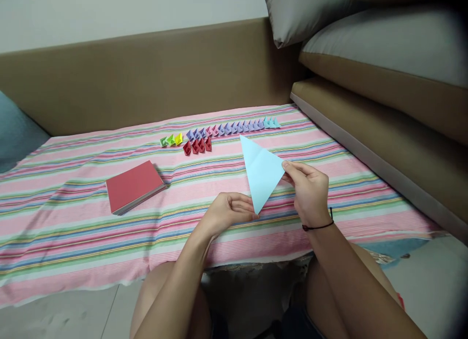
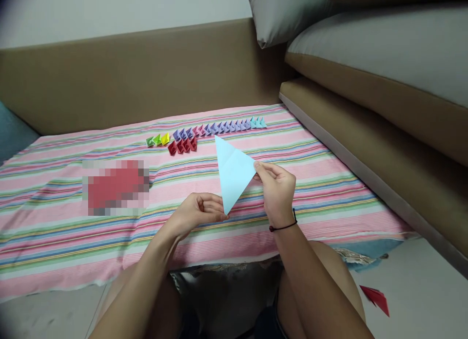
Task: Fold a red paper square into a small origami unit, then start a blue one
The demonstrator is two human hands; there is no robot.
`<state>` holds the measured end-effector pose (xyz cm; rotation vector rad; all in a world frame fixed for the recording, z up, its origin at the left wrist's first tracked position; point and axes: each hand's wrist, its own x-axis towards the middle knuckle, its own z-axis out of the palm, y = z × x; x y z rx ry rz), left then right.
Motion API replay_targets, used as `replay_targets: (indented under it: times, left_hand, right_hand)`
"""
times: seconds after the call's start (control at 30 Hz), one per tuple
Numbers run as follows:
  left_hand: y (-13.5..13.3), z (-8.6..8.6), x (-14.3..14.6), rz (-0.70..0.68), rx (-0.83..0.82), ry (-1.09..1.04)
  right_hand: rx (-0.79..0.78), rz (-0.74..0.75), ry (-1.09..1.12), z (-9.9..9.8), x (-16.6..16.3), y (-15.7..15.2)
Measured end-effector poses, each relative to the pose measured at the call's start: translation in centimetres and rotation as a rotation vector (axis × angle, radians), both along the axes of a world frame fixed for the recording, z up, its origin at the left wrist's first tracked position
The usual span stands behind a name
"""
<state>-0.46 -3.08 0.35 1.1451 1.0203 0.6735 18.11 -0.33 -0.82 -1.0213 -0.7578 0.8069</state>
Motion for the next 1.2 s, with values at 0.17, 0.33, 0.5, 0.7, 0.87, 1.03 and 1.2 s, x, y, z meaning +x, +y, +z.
replay_targets:
  times: [0.17,0.33,0.5,0.7,0.87,1.03,1.2]
  left_hand:
    - [0.0,0.2,0.1,-0.012,-0.002,0.046]
    - [0.0,0.4,-0.2,-0.036,-0.009,0.056]
    - [0.1,0.7,-0.6,-0.012,0.026,-0.128]
    - [0.5,0.0,0.0,0.345,0.110,-0.248]
    - [0.4,-0.2,0.3,0.429,0.160,-0.268]
    - [0.3,-0.2,0.4,0.437,0.159,-0.282]
    - [0.3,-0.1,0.6,0.444,0.151,-0.286]
  right_hand:
    - [0.009,-0.029,-0.017,0.3,0.1,-0.3]
    - [0.033,-0.027,-0.034,0.4,0.1,-0.4]
    - [0.065,0.076,-0.185,1.1,-0.5,-1.4]
    - [0.101,0.147,-0.427,2.0,-2.1,-3.5]
    - [0.164,0.080,-0.511,2.2,-2.3,-4.4]
    - [0.140,0.120,-0.468,2.3,-2.1,-4.5]
    - [0.053,0.124,-0.315,2.3,-2.6,-4.3]
